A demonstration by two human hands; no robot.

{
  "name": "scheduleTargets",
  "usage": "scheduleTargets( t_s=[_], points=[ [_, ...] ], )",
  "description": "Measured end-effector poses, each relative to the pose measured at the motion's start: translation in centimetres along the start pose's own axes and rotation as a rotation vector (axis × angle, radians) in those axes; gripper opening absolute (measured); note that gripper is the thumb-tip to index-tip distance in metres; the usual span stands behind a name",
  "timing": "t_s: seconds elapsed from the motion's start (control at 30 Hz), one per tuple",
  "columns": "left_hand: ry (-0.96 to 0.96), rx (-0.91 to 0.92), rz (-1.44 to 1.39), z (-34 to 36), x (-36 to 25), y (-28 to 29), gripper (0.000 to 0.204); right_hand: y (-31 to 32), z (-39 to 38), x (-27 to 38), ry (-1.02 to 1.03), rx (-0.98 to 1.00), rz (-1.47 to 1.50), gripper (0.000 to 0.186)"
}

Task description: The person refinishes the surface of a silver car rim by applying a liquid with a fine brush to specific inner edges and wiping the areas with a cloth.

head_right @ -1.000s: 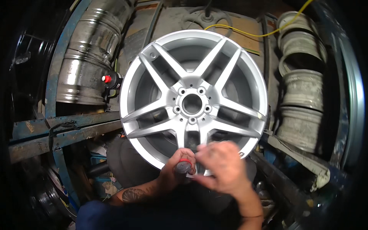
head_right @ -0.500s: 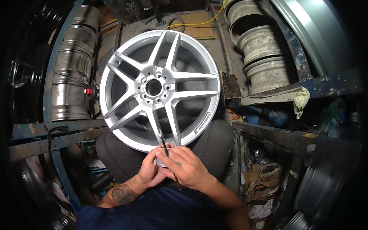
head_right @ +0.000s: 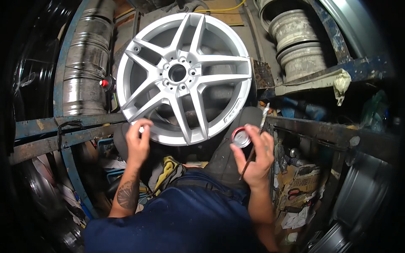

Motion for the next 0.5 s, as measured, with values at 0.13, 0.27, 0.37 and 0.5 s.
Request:
scheduleTargets(
  t_s=[0.13,0.27,0.37,0.5],
  points=[
    [-0.222,-0.037,0.428,4.1,1.9,-0.1,0.042,-0.8,-0.5,-2.3,-0.063,-0.168,0.081,0.057],
    [-0.196,0.115,0.512,5.3,3.5,-2.3,0.051,-4.5,-2.0,-5.3,-0.229,-0.289,0.211,0.055],
    [0.051,0.278,0.398,7.1,2.5,-3.9,0.064,-4.9,-0.9,-3.4,0.006,-0.264,0.07,0.052],
    [-0.063,0.195,0.371,7.7,0.3,-6.2,0.063,-4.9,-0.3,-3.5,0.003,-0.238,0.02,0.052]
  ],
)
Point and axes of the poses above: each hand's wrist, its own z-axis towards the middle knuckle, its own y-axis out of the back of the hand, x = y × z, the point moved 7 cm from there along z, towards the middle knuckle, and after that the axes turned 14 degrees about -x, right-handed, at the moved point
